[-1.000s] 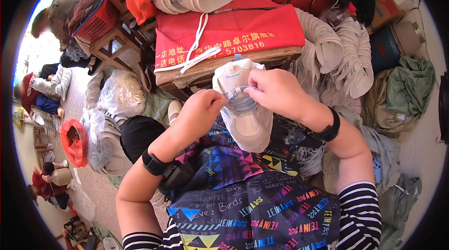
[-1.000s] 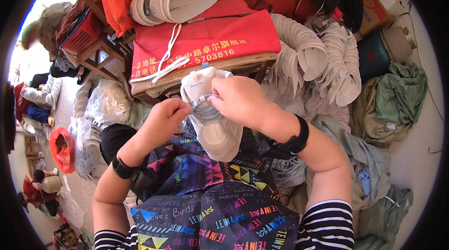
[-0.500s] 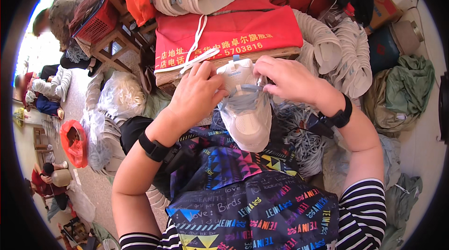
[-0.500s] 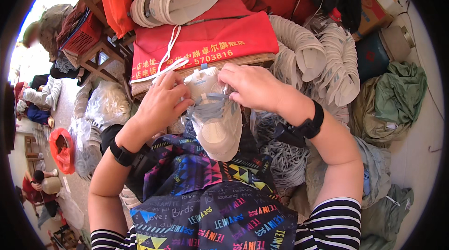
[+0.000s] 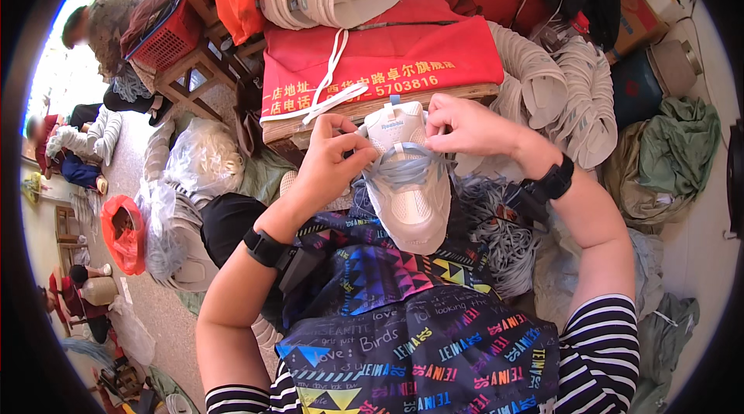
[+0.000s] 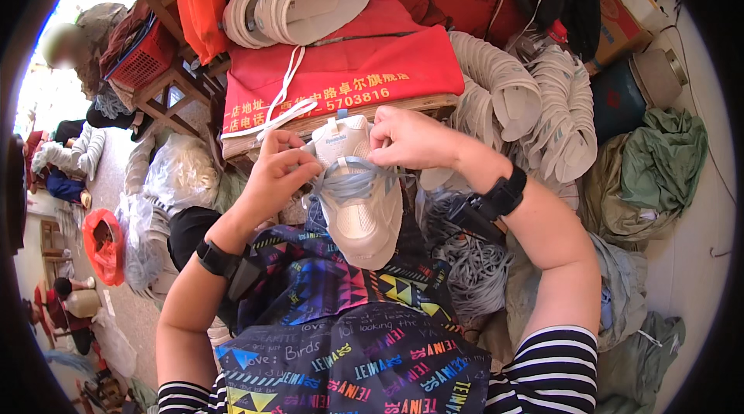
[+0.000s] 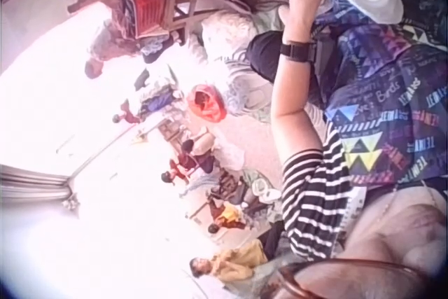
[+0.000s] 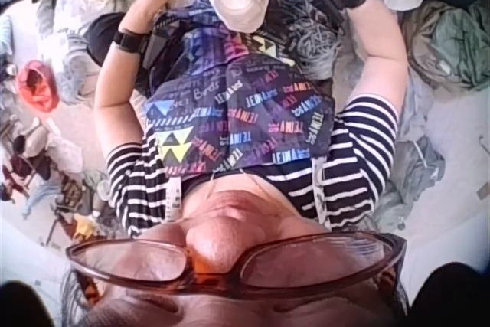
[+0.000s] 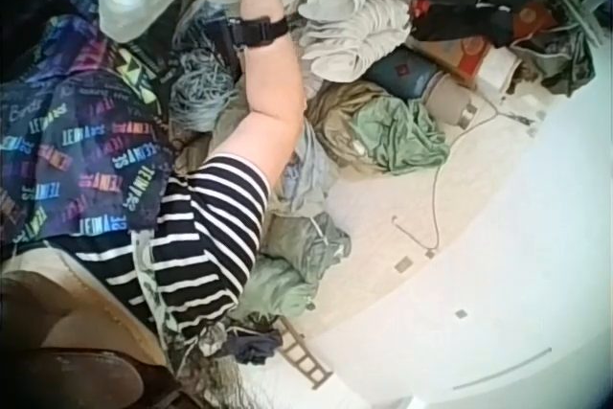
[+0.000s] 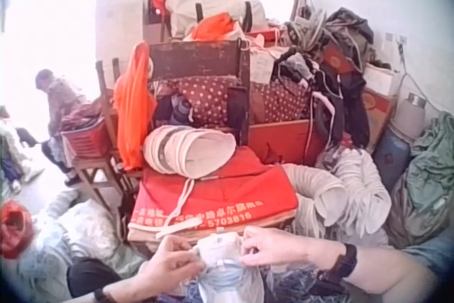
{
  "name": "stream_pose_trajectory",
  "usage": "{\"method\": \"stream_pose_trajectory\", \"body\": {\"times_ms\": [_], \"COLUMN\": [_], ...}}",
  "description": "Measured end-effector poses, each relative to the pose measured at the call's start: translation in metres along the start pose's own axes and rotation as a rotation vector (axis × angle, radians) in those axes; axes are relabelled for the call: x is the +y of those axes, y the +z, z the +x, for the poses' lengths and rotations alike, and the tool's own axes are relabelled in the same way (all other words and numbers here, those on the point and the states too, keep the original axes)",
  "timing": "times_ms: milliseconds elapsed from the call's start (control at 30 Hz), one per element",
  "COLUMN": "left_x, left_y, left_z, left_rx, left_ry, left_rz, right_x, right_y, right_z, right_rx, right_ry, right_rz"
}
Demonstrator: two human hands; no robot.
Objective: The recorder is threading laces into a white athletic shoe in a crowded manufacturing or storage environment.
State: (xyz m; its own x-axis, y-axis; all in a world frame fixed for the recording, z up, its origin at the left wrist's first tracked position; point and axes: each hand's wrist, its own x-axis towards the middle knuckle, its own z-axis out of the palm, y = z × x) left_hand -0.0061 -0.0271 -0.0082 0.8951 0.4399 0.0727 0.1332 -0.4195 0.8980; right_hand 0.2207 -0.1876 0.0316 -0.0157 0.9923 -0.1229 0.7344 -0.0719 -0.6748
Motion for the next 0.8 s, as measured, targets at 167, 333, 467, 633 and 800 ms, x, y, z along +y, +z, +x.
{"method": "stream_pose_trajectory", "body": {"times_ms": [167,333,467,633,800], "left_x": [-0.005,0.041,0.049,0.012,0.017], "left_y": [0.015,0.003,-0.002,-0.001,0.008], "left_z": [-0.002,0.008,0.012,0.002,0.005], "left_rx": [0.176,0.233,0.14,0.072,0.052], "left_ry": [0.056,0.211,0.08,-0.129,-0.098], "left_rz": [-0.031,-0.147,-0.638,-0.579,-0.703], "right_x": [-0.002,-0.022,-0.002,0.003,0.001], "right_y": [0.023,0.01,0.016,0.036,0.031], "right_z": [-0.001,-0.007,-0.002,-0.002,-0.008], "right_rx": [0.206,0.161,0.146,0.357,0.338], "right_ry": [0.142,0.185,0.113,0.159,0.093], "right_rz": [0.146,-0.183,-0.093,0.184,0.202]}}
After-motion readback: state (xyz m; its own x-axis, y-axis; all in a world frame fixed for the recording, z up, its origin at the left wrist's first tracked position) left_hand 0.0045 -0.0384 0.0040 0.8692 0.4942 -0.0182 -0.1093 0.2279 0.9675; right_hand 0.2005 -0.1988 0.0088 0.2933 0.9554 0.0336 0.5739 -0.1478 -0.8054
